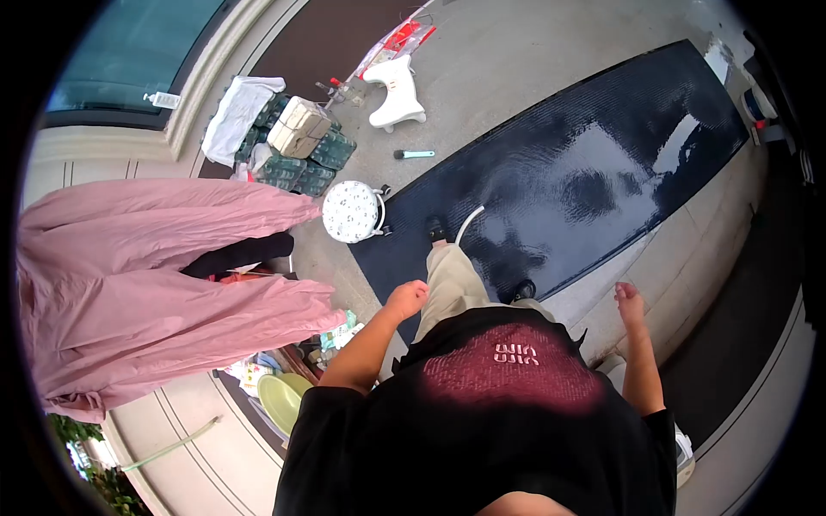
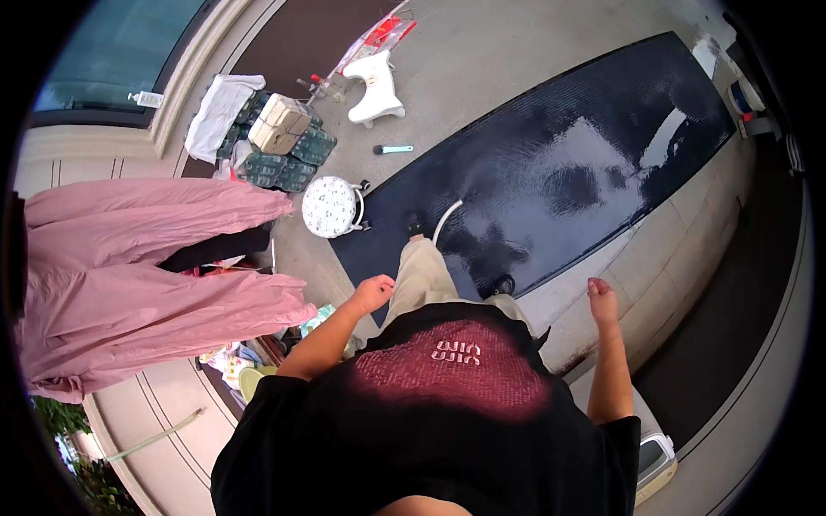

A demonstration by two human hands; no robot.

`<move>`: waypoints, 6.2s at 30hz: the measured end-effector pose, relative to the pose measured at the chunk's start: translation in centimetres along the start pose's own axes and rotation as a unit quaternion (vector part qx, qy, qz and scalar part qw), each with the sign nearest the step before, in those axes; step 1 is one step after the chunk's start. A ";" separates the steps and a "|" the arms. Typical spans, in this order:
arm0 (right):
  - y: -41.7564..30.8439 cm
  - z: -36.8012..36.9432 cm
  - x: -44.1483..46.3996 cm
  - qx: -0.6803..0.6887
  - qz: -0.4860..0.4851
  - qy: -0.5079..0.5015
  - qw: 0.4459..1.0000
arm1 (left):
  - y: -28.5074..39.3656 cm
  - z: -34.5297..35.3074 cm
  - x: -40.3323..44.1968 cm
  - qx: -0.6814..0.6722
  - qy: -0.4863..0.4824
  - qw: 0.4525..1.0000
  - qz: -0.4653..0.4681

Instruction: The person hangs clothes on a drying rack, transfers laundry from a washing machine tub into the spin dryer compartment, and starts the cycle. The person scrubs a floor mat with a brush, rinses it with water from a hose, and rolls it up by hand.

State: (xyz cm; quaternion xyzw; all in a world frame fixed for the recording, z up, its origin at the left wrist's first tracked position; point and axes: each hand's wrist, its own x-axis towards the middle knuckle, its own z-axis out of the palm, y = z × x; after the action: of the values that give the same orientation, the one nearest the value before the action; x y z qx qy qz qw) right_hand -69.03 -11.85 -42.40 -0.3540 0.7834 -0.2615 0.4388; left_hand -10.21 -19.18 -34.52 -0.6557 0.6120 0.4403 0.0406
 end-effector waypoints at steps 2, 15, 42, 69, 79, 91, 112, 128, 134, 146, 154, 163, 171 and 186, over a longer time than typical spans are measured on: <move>-1.9 1.2 -0.5 0.011 0.022 0.016 1.000 | -0.2 -2.8 3.4 0.004 -0.091 0.996 -0.013; -23.1 32.4 -14.5 0.057 0.191 0.009 0.980 | 1.3 -31.2 26.7 0.272 -0.530 0.792 0.131; -42.5 75.7 -31.8 0.409 0.364 -0.268 0.793 | -4.7 -45.9 39.1 0.425 -0.722 0.453 -0.306; -21.5 110.9 8.4 0.330 0.276 -0.104 0.896 | -4.1 -8.4 50.9 -0.171 -0.424 0.813 0.361; -19.5 107.8 14.9 0.447 0.376 -0.268 0.767 | -4.7 -14.9 47.2 -0.406 -0.524 0.714 0.226; -20.7 105.5 15.4 0.353 0.222 -0.342 0.842 | -5.3 -16.5 53.6 -0.323 -0.677 0.606 0.265; 4.6 85.0 24.7 -0.092 0.427 0.369 0.820 | -34.8 -6.3 87.4 0.416 -0.066 0.802 0.423; 4.9 98.7 12.1 -0.148 0.548 0.124 0.814 | -21.0 4.5 82.6 0.394 -0.083 0.540 0.739; 4.2 96.3 14.6 -0.093 0.423 0.236 0.870 | -21.1 7.6 81.8 0.455 -0.100 0.506 0.726; 3.3 95.4 24.7 -0.032 0.194 0.349 0.916 | -25.1 5.7 81.7 0.403 -0.134 0.554 0.716; 3.7 94.0 25.3 -0.248 0.100 0.160 0.950 | -24.8 5.9 81.6 0.422 -0.135 0.562 0.699; 7.9 90.6 23.7 0.431 0.374 0.524 0.632 | -25.0 5.3 82.3 0.416 -0.142 0.556 0.705; 2.2 93.4 24.8 -0.007 0.248 0.494 0.833 | -21.7 6.1 84.5 0.438 -0.108 0.496 0.741; -6.6 97.7 21.7 0.059 0.323 0.324 0.887 | -28.8 4.3 73.8 0.203 -0.448 0.558 0.668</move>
State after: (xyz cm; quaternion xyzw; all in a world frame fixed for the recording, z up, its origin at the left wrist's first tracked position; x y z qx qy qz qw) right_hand 10.46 -42.56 -95.24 0.0498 0.9362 -0.2510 0.2411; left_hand 1.60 -66.10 -97.40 0.2481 0.8511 0.4423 0.1360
